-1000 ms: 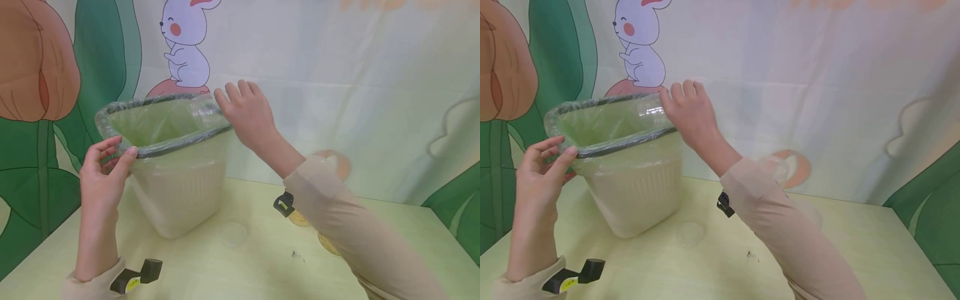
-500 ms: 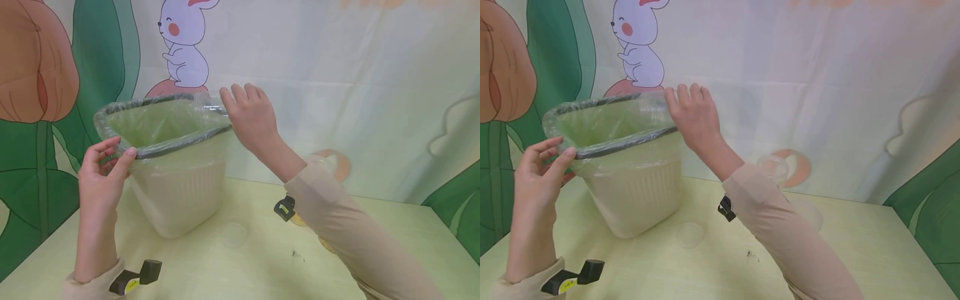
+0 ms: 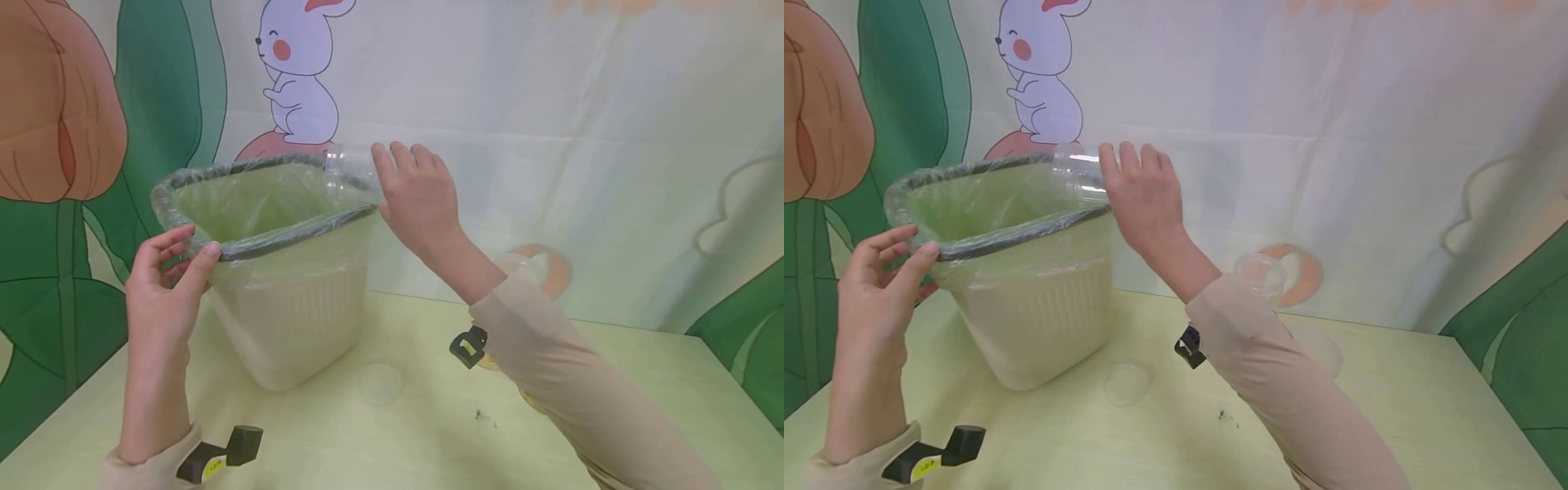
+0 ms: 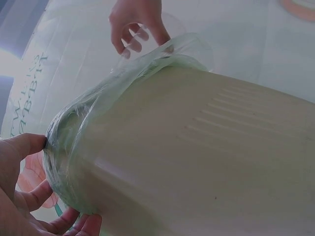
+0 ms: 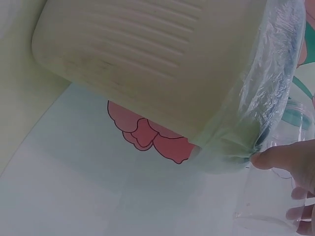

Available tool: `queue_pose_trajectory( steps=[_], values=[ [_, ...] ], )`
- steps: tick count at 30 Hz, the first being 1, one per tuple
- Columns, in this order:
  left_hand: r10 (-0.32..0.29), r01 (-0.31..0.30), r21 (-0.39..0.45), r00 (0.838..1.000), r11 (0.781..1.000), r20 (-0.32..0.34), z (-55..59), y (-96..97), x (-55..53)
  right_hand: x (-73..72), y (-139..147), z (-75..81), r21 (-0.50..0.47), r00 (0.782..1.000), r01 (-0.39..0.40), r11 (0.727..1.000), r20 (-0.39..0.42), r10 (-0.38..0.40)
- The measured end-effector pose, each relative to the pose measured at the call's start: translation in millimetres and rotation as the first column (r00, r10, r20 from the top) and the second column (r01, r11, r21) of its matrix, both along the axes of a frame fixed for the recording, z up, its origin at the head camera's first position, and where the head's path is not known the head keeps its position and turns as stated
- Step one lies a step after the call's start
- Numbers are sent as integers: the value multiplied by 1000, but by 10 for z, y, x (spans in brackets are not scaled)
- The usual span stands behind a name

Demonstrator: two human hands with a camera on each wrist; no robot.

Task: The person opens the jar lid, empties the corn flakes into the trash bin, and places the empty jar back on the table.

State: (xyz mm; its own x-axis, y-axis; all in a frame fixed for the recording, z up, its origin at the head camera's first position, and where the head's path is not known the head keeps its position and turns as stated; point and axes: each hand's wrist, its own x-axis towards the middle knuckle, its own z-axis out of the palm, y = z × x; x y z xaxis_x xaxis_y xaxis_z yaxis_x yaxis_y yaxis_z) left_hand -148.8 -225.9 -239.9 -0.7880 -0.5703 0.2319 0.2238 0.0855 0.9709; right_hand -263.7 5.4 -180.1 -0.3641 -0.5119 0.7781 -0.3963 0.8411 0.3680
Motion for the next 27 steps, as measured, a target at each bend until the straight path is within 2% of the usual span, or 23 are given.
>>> queue_pose_trajectory(
  steps=[5, 10, 16, 23, 27],
  values=[
    [-2, 2, 8, 1000, 1000, 4, 6, 9, -1, 19, 59, 2, -40, 996, 0, 999, 90, 3],
    [5, -5, 4, 1000, 1000, 9, 5, 11, -5, 32, 116, 6, -75, 982, 8, 997, 191, 7],
    [-4, 4, 20, 1000, 1000, -11, 8, 13, 1, 39, 173, -12, -105, 969, 17, 994, 249, 10],
    [4, -4, 5, 1000, 1000, -9, 6, 17, 6, 51, 237, -38, -181, 930, 34, 983, 365, 35],
    [5, -5, 0, 1000, 1000, 0, 5, 14, 11, 53, 271, -64, -234, 915, 25, 972, 397, 72]
  ],
)
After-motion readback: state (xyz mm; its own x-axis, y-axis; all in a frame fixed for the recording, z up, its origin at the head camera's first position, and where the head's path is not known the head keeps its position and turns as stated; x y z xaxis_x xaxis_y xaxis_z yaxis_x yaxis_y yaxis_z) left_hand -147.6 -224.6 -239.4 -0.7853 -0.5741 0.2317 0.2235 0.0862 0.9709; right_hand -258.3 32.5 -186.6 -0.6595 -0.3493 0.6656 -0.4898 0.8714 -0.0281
